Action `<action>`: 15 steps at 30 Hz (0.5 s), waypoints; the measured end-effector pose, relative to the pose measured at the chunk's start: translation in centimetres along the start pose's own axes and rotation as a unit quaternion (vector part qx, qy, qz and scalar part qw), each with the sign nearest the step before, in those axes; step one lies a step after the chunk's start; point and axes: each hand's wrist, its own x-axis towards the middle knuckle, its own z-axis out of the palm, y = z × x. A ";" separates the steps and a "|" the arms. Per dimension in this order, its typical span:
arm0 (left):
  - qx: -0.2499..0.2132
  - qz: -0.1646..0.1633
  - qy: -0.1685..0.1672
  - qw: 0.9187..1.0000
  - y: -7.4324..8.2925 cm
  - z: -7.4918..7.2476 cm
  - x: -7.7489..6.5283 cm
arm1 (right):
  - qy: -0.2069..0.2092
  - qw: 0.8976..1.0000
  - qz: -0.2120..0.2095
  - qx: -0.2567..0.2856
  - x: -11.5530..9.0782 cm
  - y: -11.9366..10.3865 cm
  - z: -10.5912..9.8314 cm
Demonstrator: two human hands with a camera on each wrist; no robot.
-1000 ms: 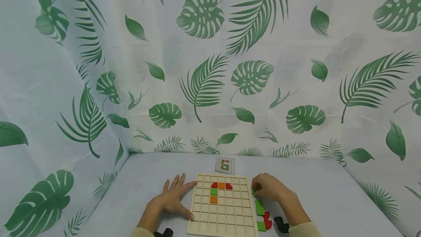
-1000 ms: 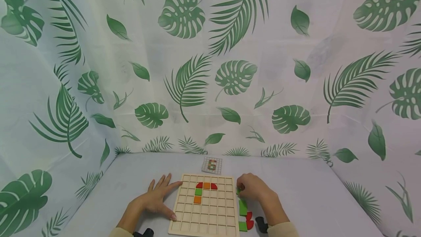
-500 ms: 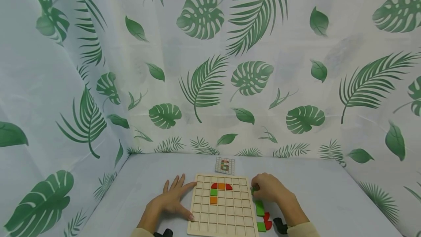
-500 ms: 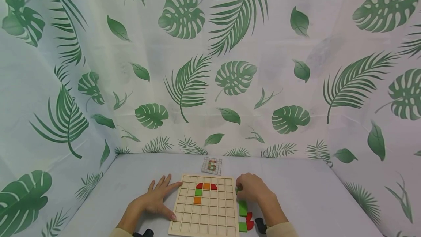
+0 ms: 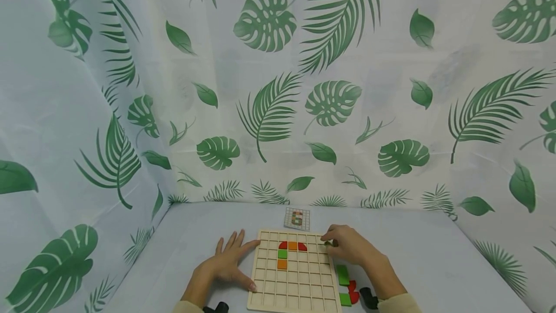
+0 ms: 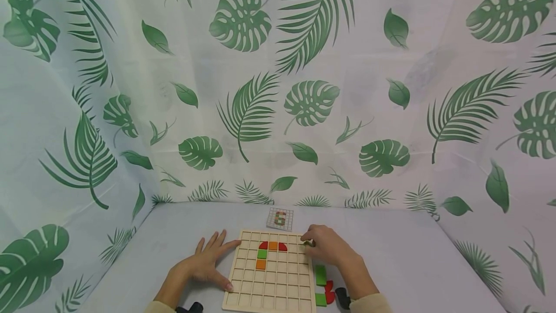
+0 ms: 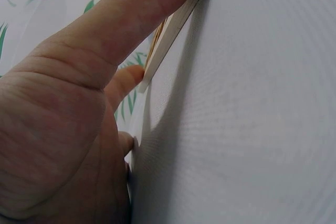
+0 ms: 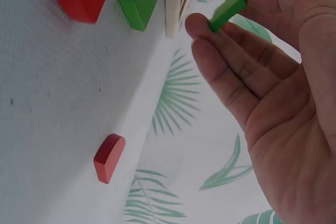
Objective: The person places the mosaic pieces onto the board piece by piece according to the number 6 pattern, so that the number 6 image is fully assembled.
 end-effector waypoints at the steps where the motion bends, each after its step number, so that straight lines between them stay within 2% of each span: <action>1: 0.000 -0.001 -0.001 1.000 0.0 0.0 0.0 | 0.001 1.000 -0.001 -0.002 0.1 0.0 0.0; 15: 0.000 -0.001 -0.008 1.000 0.1 -0.1 0.0 | 0.037 0.998 -0.056 -0.014 0.4 -1.0 0.7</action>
